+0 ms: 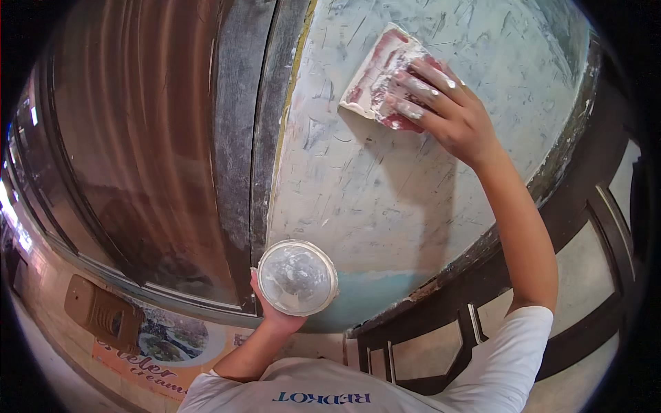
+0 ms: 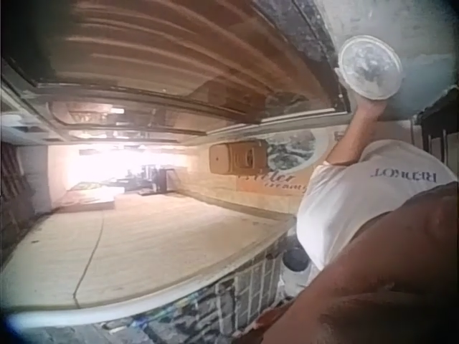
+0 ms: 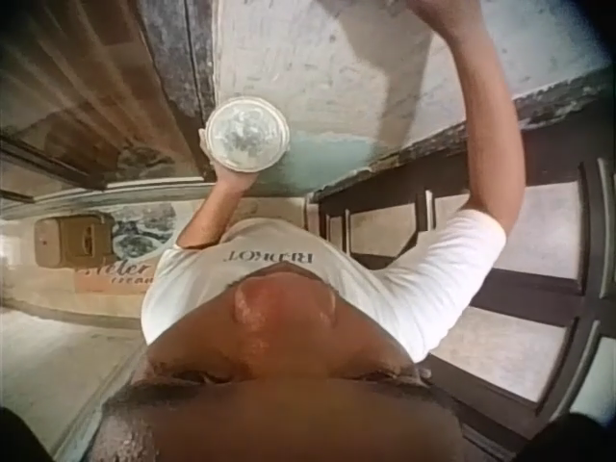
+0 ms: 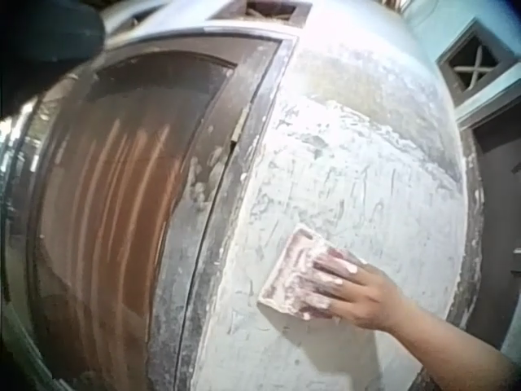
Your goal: Apply putty to a wall using a putty knife and a container.
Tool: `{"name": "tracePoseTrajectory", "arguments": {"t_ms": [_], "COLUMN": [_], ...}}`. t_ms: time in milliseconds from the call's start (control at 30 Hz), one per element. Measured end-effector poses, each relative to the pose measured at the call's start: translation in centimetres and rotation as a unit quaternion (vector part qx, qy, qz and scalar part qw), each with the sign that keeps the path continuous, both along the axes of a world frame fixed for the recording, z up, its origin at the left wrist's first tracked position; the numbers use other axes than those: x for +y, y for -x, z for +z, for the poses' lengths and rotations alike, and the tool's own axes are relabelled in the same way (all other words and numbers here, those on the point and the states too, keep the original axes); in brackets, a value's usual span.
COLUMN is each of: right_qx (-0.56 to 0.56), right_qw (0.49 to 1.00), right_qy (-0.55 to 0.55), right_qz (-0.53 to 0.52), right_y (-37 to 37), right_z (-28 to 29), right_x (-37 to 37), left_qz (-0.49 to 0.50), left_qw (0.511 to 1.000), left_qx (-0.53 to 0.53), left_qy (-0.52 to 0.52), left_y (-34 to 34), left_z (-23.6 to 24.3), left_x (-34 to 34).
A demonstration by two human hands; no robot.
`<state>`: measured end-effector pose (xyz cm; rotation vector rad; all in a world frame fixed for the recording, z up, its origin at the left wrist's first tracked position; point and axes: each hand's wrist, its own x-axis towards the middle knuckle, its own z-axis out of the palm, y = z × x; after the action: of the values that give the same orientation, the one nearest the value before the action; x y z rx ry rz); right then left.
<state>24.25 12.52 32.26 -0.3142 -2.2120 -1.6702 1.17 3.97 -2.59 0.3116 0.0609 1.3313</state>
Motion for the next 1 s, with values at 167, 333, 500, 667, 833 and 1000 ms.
{"name": "tracePoseTrajectory", "arguments": {"t_ms": [167,333,500,667,833,1000], "right_qx": [-0.014,0.026,0.027,0.052,0.034,0.040], "right_qw": [0.999,1.000,0.998,0.998,0.998,0.999], "right_qy": [-0.005,-0.001,-0.023,0.003,-0.021,0.005], "right_qz": [-0.036,-0.013,-0.051,-0.044,-0.050,-0.030], "right_y": [-1.1,0.3,-1.1,1.4,-0.3,0.9], "right_z": [0.1,0.4,-0.2,0.7,0.0,0.2], "right_x": [0.3,0.1,-0.1,0.3,-0.6,-1.4], "left_qz": [0.010,-0.022,-0.007,-0.006,-0.032,-0.016], "left_qw": [1.000,1.000,1.000,1.000,0.999,0.998], "left_qx": [-0.001,0.006,0.015,0.028,-0.021,0.060], "left_qy": [0.016,0.018,0.016,0.014,-0.008,-0.010], "left_y": [1.0,1.8,2.2,3.0,4.0,3.7], "left_z": [0.8,1.1,0.7,1.1,1.2,0.8], "left_x": [-0.7,-0.4,-1.1,-0.8,-1.9,-2.0]}}
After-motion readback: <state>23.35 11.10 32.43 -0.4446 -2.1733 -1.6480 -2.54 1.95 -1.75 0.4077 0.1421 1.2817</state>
